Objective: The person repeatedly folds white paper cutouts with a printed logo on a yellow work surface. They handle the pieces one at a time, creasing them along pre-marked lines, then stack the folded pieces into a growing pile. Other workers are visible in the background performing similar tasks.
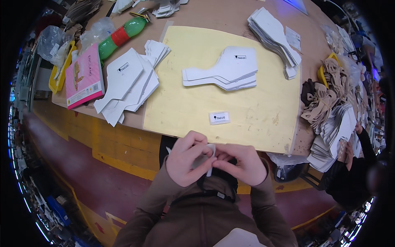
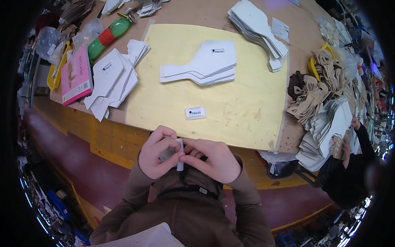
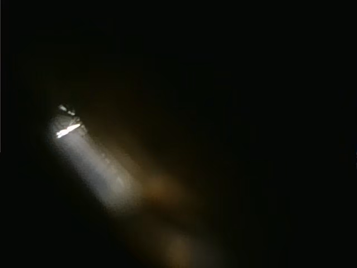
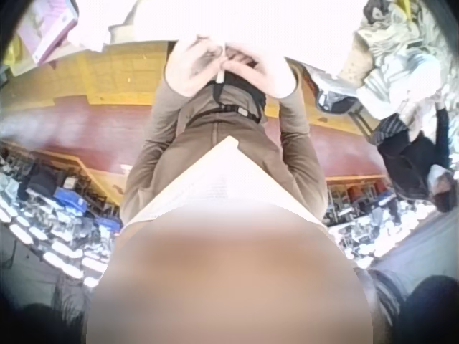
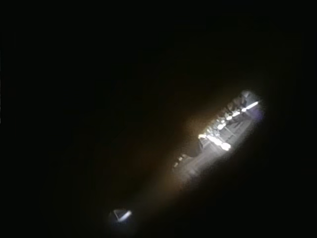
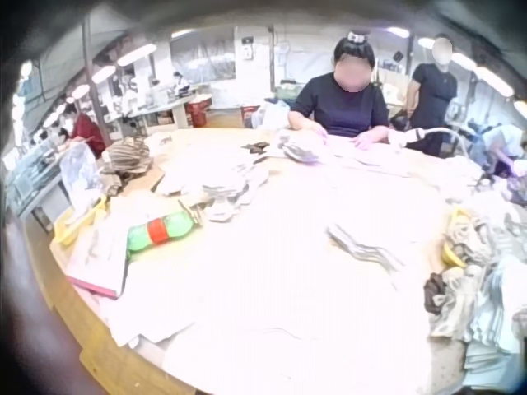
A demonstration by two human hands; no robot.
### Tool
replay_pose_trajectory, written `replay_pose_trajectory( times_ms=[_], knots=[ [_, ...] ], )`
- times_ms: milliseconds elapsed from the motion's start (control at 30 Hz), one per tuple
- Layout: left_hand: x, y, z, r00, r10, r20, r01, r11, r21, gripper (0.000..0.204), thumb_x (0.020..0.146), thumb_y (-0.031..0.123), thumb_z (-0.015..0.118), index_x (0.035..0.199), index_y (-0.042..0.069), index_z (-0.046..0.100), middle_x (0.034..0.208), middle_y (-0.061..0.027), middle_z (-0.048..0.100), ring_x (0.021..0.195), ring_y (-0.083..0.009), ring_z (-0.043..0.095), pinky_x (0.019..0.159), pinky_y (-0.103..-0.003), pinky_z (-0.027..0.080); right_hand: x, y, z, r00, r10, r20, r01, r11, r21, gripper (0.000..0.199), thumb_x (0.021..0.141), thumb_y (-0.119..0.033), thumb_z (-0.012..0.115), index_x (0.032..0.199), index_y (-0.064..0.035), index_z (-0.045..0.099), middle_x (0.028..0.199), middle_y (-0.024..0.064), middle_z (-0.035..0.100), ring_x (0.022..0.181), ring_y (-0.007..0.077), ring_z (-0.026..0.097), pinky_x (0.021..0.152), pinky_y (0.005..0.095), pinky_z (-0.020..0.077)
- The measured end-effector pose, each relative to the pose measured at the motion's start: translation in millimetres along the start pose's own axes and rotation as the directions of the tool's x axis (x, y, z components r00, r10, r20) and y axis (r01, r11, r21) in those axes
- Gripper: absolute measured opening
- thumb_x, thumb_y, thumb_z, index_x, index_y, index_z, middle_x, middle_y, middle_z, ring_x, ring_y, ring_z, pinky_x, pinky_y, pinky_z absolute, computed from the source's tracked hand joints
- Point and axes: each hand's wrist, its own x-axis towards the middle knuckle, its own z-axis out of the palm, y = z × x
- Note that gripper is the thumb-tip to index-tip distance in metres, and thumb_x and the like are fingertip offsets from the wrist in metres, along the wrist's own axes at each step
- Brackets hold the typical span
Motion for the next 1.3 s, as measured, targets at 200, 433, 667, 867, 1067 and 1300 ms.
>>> replay_pose_trajectory(
  times_ms=[200,433,667,867,1067,1300],
  knots=[
    [1,-4,3,0.978,-0.204,0.036,0.206,0.946,-0.248,0.03,0.082,0.008,0.079,0.106,0.004,0.063,0.096,-0.0099,0.062,0.085,-0.02,0.063,0.078,-0.03,0.05,-10,3,0,0.95,0.27,-0.155,-0.201,0.911,0.36,0.022,0.095,0.005,0.061,0.116,0.0093,0.068,0.092,0.0142,0.073,0.083,0.0169,0.072,0.075,0.0273,0.0588],
    [9,-10,13,0.985,-0.17,0.042,0.175,0.973,-0.152,0.026,0.08,0.011,0.082,0.101,0.002,0.068,0.09,-0.0082,0.069,0.075,-0.0138,0.066,0.071,-0.027,0.052,-1,10,12,0.982,-0.021,-0.188,0.0,0.994,-0.11,0.025,0.085,-0.007,0.079,0.107,0.0014,0.071,0.085,0.0041,0.064,0.069,0.01,0.061,0.066,0.0253,0.053],
    [14,-13,-6,0.913,-0.398,0.09,0.406,0.865,-0.295,0.026,0.084,0.011,0.08,0.105,0.0,0.07,0.088,-0.0063,0.073,0.08,-0.0082,0.066,0.072,-0.024,0.052,3,18,-2,0.922,0.184,-0.34,-0.1,0.963,0.248,0.009,0.091,-0.005,0.073,0.095,0.0035,0.072,0.076,0.0021,0.064,0.064,0.0063,0.052,0.056,0.0247,0.0429],
    [45,-38,-22,0.817,-0.516,0.256,0.561,0.815,-0.147,0.025,0.091,0.016,0.076,0.105,-0.005,0.071,0.084,-0.0059,0.073,0.078,-0.0066,0.065,0.07,-0.025,0.052,22,20,-23,0.896,0.036,-0.442,-0.114,0.982,-0.152,0.01,0.086,-0.005,0.076,0.087,0.0026,0.07,0.077,0.005,0.062,0.07,0.0154,0.056,0.066,0.028,0.0446],
    [62,-41,-14,0.823,-0.531,0.201,0.559,0.82,-0.125,0.032,0.09,0.029,0.073,0.095,-0.002,0.071,0.066,-0.0095,0.062,0.057,-0.0144,0.054,0.059,-0.031,0.046,39,27,-31,0.833,-0.138,-0.536,-0.127,0.895,-0.427,0.016,0.076,-0.008,0.082,0.08,-0.0008,0.069,0.102,0.0087,0.059,0.101,0.0275,0.052,0.084,0.0371,0.0439],
    [63,-44,-11,0.797,-0.582,0.164,0.6,0.793,-0.105,0.03,0.09,0.03,0.073,0.088,0.0,0.07,0.06,-0.0098,0.057,0.052,-0.0194,0.051,0.055,-0.034,0.043,46,35,-40,0.858,-0.162,-0.488,-0.131,0.848,-0.513,0.016,0.073,-0.009,0.084,0.077,-0.0022,0.07,0.111,0.0104,0.057,0.111,0.0312,0.048,0.094,0.0406,0.0405]
  ],
)
